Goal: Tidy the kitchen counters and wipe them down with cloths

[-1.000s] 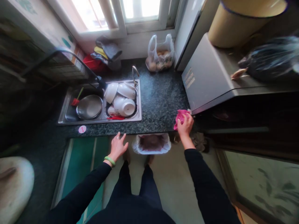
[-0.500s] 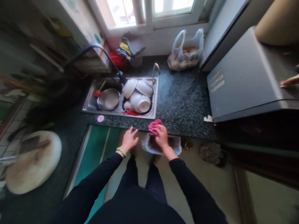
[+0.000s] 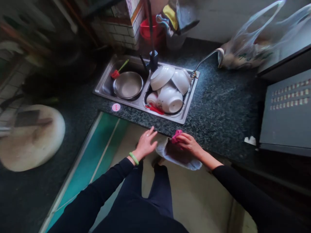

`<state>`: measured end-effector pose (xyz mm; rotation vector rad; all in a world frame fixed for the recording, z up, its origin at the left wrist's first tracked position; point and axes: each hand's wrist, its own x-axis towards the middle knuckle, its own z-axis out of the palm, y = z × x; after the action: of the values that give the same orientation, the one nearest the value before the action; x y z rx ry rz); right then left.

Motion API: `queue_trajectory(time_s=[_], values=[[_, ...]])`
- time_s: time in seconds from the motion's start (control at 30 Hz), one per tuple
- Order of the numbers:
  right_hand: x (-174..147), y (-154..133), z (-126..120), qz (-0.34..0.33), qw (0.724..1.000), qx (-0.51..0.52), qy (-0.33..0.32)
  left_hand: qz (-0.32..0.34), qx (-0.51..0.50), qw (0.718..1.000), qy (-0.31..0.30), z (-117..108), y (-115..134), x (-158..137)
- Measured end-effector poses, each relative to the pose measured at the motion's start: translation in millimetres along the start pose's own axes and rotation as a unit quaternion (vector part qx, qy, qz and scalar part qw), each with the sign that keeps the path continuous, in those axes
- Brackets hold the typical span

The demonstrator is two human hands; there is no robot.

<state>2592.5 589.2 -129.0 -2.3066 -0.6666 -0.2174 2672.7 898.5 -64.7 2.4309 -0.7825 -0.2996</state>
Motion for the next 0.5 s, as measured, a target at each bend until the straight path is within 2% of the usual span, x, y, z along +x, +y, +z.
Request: queue_trajectory(time_s=[0.17,0.27,0.37,0.5], values=[[84,-25,48,-0.027,0.997,-0.065,-0.023,-0.037,-0.050,0.996,0.064,10,-3,-11],[109,-35,63,-0.011,0.995,-0.095,-0.020,-0.078,-0.059,0.988,0.117,29,10,-13],[80,-35,43,-0.003,0.995,-0.098,-0.006,-0.119,-0.086,0.976,0.159,62,40,-17],[-12,-15,-21,-0.002,0.995,-0.100,-0.010,-0.150,-0.167,0.960,0.166,114,92,-39]])
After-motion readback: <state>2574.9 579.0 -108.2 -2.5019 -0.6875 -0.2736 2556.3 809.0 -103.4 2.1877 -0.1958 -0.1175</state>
